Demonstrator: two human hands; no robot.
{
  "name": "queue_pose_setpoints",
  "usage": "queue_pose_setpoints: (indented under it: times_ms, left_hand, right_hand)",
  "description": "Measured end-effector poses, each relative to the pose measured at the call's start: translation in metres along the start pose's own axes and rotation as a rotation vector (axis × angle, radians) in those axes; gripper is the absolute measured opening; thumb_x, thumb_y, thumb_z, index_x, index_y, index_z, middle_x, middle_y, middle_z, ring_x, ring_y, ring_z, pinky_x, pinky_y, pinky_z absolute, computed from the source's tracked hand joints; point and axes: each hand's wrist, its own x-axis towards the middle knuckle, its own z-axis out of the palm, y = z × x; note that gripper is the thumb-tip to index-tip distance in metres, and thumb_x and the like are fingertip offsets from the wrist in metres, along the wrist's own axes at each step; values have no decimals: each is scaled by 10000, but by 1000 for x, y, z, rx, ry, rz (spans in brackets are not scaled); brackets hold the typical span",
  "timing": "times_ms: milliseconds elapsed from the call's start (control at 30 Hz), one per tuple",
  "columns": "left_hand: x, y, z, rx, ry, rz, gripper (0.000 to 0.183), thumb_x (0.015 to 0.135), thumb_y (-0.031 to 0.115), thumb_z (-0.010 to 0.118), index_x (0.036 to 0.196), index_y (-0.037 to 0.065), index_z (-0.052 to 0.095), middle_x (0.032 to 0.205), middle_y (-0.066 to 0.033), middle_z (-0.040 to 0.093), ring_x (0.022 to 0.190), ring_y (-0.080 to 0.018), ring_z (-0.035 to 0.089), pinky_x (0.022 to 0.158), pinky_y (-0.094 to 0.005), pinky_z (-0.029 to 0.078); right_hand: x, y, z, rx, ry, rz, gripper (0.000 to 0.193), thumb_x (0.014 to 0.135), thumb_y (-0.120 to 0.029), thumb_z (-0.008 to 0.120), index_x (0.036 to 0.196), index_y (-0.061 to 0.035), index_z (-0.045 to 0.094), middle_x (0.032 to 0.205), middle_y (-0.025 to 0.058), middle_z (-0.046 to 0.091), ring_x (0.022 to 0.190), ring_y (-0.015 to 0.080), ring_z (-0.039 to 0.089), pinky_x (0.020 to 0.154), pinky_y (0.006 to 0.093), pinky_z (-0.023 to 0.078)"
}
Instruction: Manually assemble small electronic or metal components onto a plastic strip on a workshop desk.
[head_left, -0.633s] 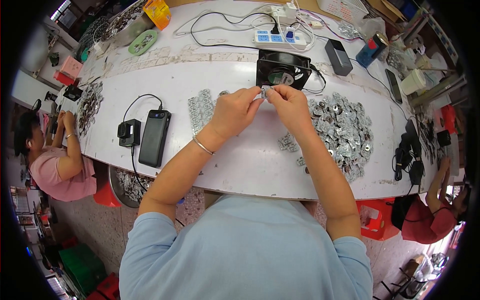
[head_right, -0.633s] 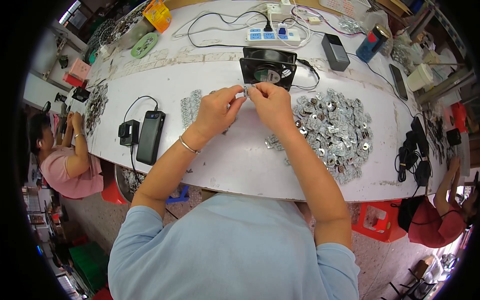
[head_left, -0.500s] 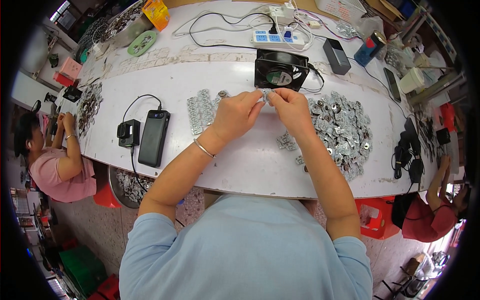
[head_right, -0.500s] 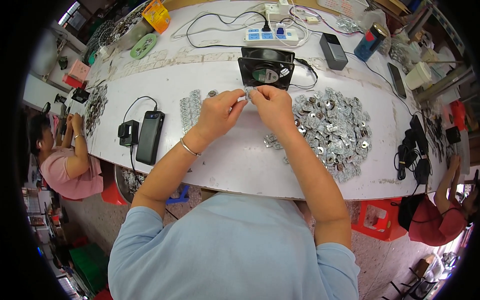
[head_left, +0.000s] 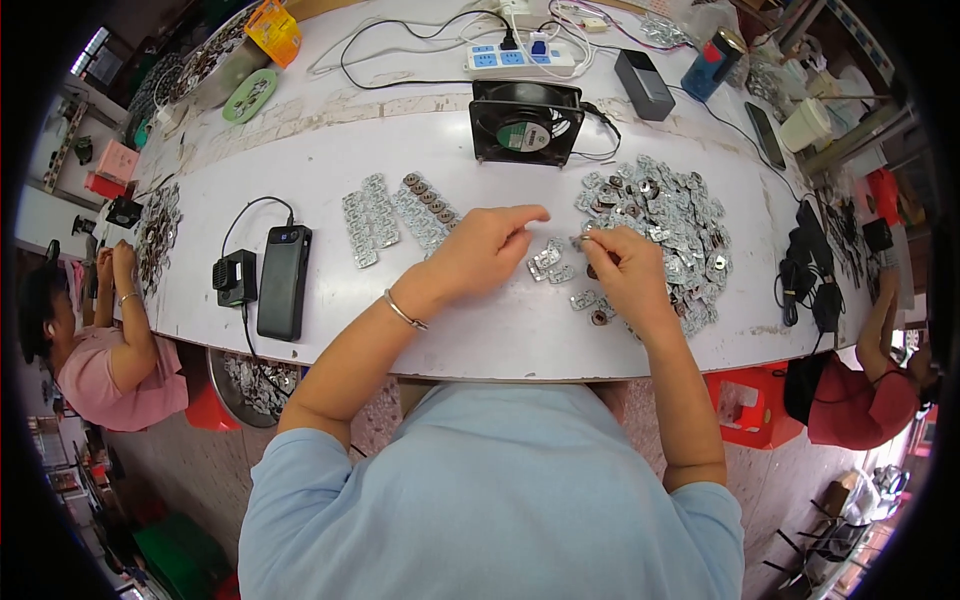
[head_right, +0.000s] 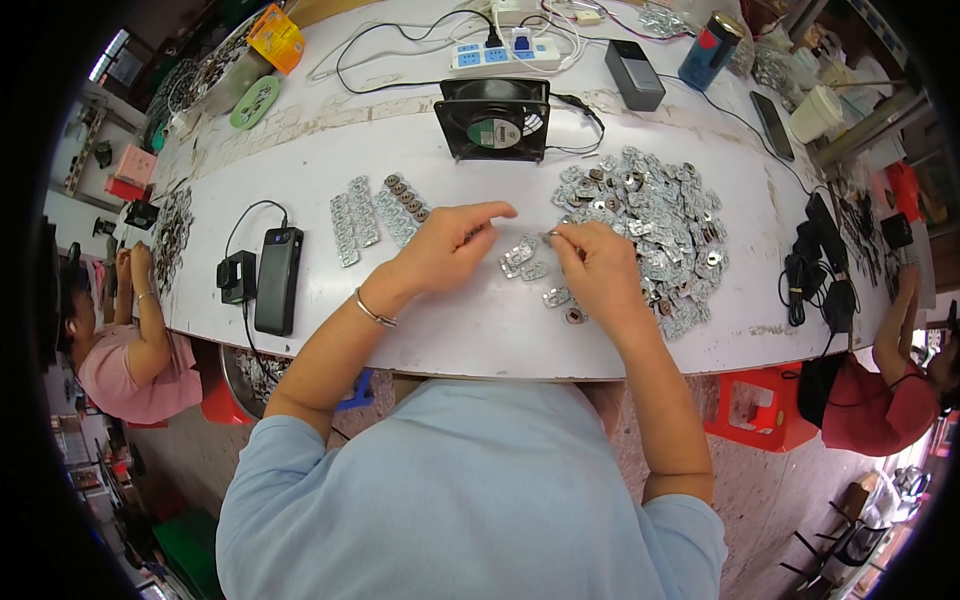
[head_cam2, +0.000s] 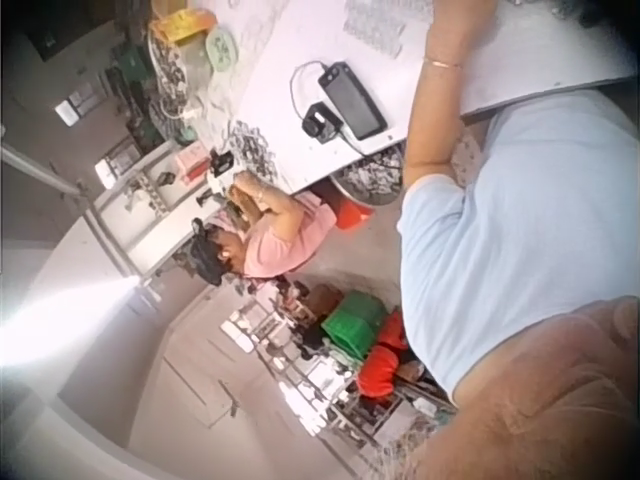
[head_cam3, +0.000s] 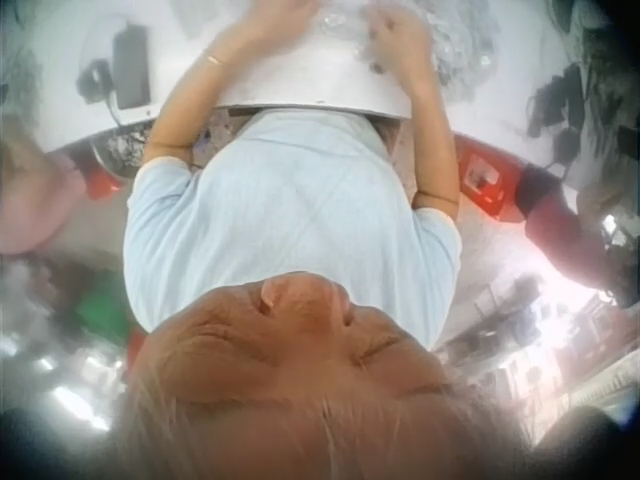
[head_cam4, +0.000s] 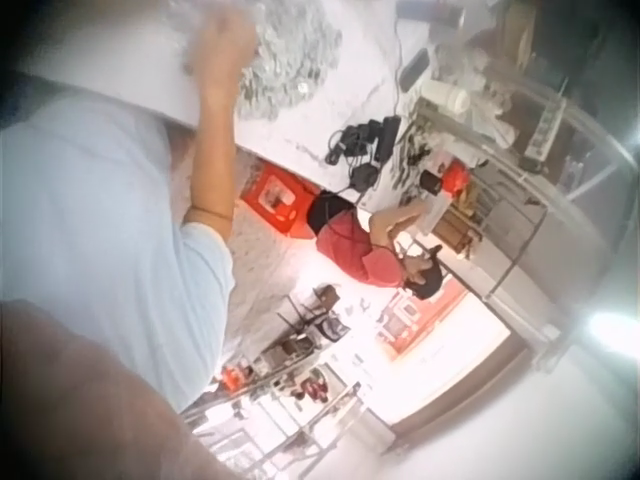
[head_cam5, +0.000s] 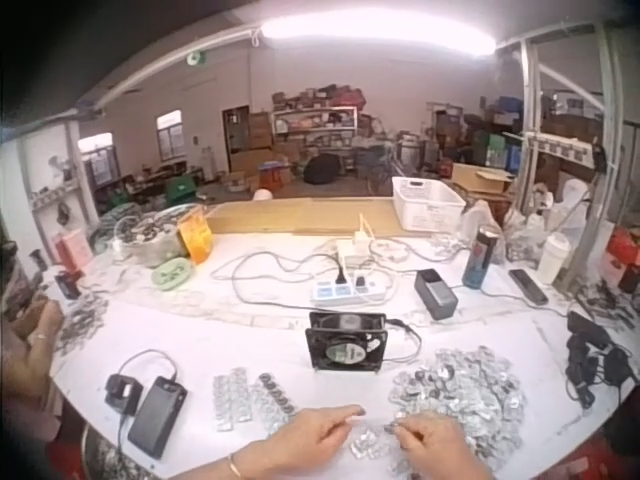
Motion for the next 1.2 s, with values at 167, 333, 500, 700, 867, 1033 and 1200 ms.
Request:
queue_pose_setpoints:
  times_ms: [167,333,500,700,867,1033,1200]
  left_hand:
    - [6,6,16,46,25,143,200,871,116,626,1047,24,656,754,-165,638,620,-234,586,593,-327,466]
    - [4,-5,16,109,12,179,210,875,83,603,1074,24,636,692,-130,599,610,-175,560,592,-311,461]
    - [-3,-2,-7,-294,-157,89,489,877,-46,476,1359,36,469,1103,-107,626,734,-153,628,624,-298,494]
    - [-8,10,-29,-615,-395,46,715,885,-114,413,1528,89,177,1338,-129,491,833,-176,647,748,-286,549]
    - [-10,16,-39,-648,-472,-1,740,870,-123,403,1532,94,152,1383,-156,458,871,-190,660,768,-298,568]
    - [-9,19,-40,-689,-483,-30,770,854,-129,398,1536,115,138,1415,-171,429,867,-207,664,742,-307,580]
    - [-10,16,-39,-733,-446,-103,764,865,-107,412,1536,126,133,1424,-203,411,857,-223,671,716,-313,587]
  right_hand:
    - [1,-10,11,107,33,-46,156,853,-100,662,958,8,704,751,127,638,625,206,593,590,318,467]
    - [5,-10,13,164,148,-4,150,865,-88,662,970,13,701,756,91,649,637,146,581,585,293,457]
    - [6,-22,16,289,-10,-54,171,882,-105,645,996,9,704,742,66,634,648,128,568,593,267,451]
    - [9,-43,26,420,-163,24,198,909,-112,625,1036,22,697,781,20,627,651,74,528,576,227,426]
    - [8,-44,35,601,-241,37,204,928,-108,609,1040,43,689,797,-13,623,638,34,501,543,196,407]
    - [9,-43,34,520,-307,95,216,937,-150,592,1017,20,700,708,-16,607,613,37,497,540,202,402]
    - [14,-46,35,456,-355,138,214,939,-161,580,979,10,702,695,-16,599,593,35,485,521,205,382]
